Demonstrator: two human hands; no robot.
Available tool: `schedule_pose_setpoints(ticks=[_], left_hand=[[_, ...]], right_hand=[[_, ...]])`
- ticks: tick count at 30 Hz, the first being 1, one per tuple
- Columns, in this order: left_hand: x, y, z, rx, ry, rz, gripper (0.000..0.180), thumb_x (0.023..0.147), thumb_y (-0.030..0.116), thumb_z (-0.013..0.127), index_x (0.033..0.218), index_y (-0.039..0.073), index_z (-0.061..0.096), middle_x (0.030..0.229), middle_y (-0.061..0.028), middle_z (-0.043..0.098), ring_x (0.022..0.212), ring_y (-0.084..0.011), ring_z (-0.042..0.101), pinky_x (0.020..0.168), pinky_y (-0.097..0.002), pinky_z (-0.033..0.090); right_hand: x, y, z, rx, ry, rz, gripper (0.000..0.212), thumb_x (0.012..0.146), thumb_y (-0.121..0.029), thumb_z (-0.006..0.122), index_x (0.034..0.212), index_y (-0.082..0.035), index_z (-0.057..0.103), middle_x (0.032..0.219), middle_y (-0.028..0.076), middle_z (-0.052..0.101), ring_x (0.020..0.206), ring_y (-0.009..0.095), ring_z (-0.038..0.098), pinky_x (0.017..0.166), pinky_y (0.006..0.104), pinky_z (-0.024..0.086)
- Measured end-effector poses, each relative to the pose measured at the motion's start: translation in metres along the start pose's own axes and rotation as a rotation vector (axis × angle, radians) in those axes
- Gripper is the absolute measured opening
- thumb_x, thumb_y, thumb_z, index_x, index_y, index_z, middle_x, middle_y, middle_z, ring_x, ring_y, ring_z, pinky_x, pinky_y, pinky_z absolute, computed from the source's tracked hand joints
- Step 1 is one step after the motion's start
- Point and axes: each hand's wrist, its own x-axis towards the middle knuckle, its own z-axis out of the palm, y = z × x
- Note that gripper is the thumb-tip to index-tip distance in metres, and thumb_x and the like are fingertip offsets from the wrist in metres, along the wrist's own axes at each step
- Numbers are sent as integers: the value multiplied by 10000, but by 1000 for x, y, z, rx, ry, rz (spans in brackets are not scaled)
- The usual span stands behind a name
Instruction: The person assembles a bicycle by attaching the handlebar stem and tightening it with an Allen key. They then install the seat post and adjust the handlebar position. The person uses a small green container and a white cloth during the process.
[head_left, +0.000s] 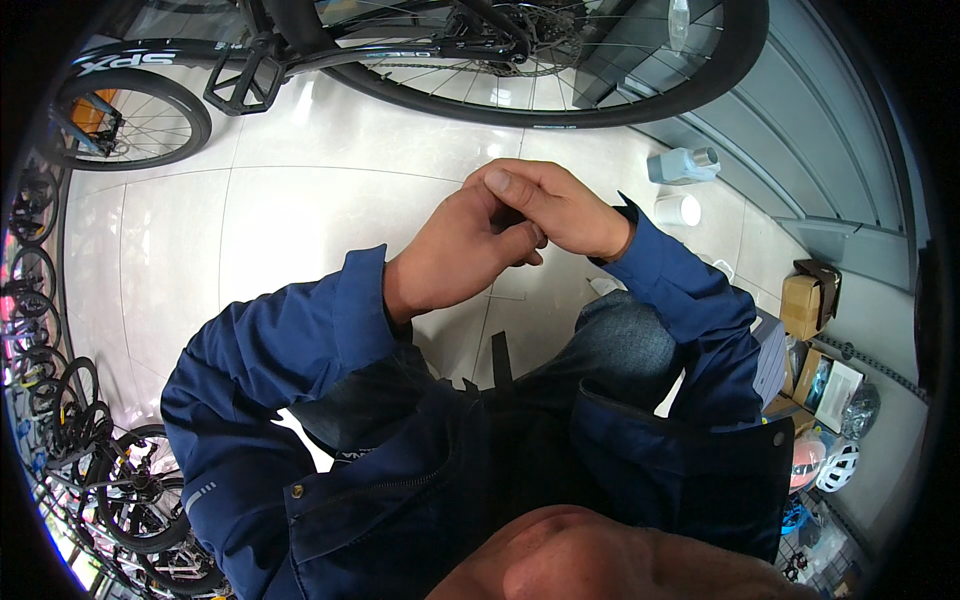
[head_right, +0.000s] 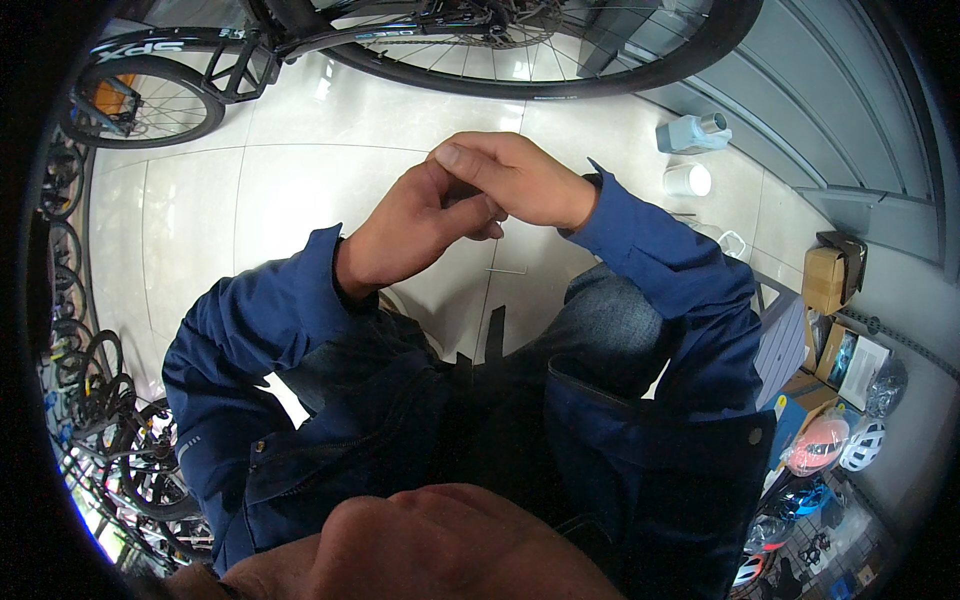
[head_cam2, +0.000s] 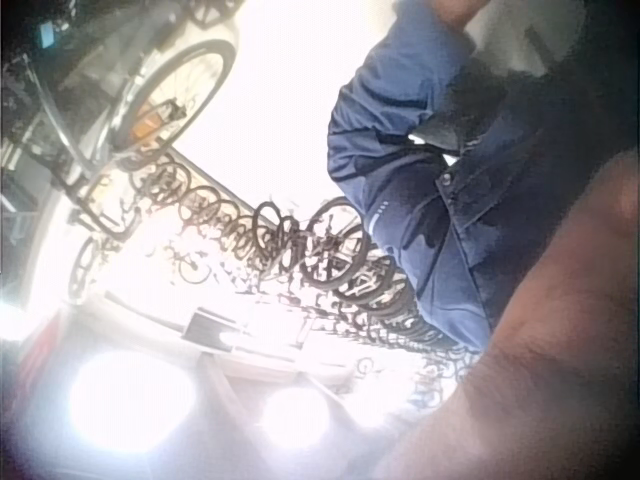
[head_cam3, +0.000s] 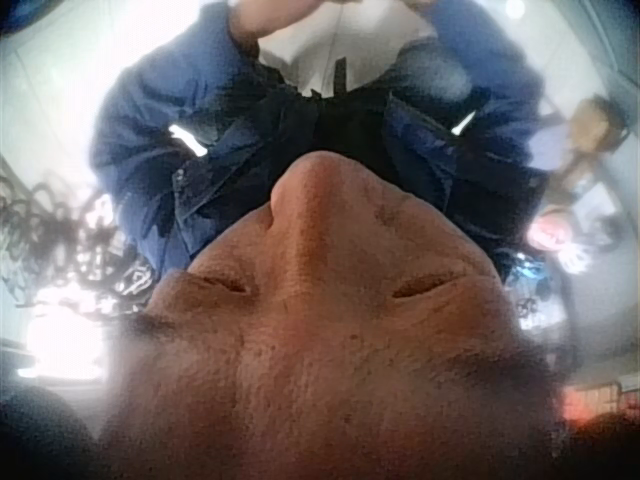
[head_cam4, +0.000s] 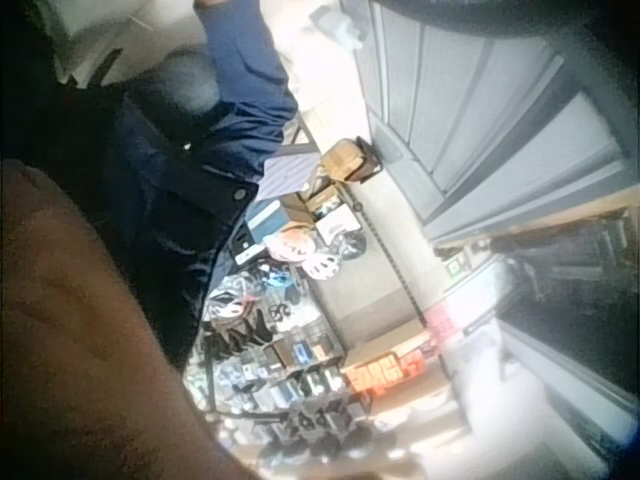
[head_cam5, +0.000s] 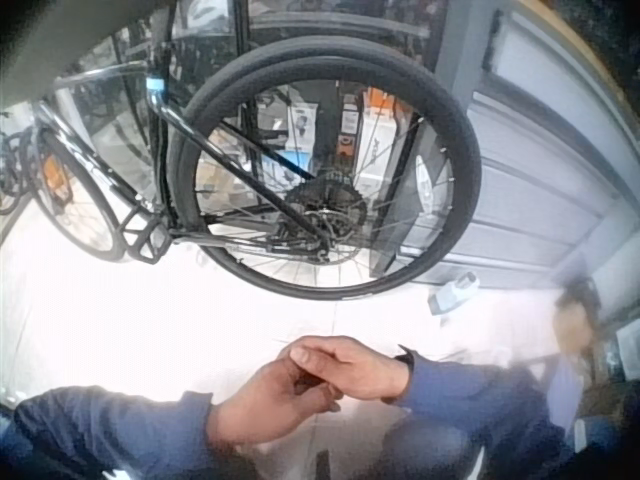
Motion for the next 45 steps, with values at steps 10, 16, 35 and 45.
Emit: schedule_pose_setpoints(ticks=[10, 16, 35, 45], left_hand=[[-1, 0, 0, 21, -1, 24, 409, 1043, 227, 613, 1308, -68, 514, 1127, -174, 689, 1024, -246, 722, 940, -373, 595], [-2, 1, 1, 19, 9, 33, 407, 1040, 214, 608, 1311, -74, 510, 1132, -184, 686, 1020, -250, 721, 939, -375, 593], [-2, 1, 3, -7, 13, 20, 399, 1030, 191, 618, 1300, -84, 511, 1126, -175, 683, 1012, -242, 717, 929, -364, 592], [-2, 2, 2, 10, 7, 26, 372, 1042, 197, 603, 1285, -72, 516, 1122, -183, 687, 1008, -245, 719, 929, -369, 595]], right_hand=[[3, 8, 0, -16, 13, -43, 510, 1137, -466, 411, 1232, -30, 659, 940, 79, 684, 776, 139, 637, 670, 272, 547], [4, 9, 1, -33, 15, -75, 499, 1140, -458, 408, 1197, -34, 665, 932, 69, 680, 784, 132, 631, 684, 270, 539], [2, 6, 1, -16, 18, -45, 473, 1142, -425, 417, 1230, -31, 662, 935, 73, 687, 789, 142, 639, 692, 277, 547], [2, 6, 1, -20, 9, -34, 506, 1141, -461, 394, 1211, -37, 661, 918, 76, 679, 770, 149, 641, 679, 277, 549]])
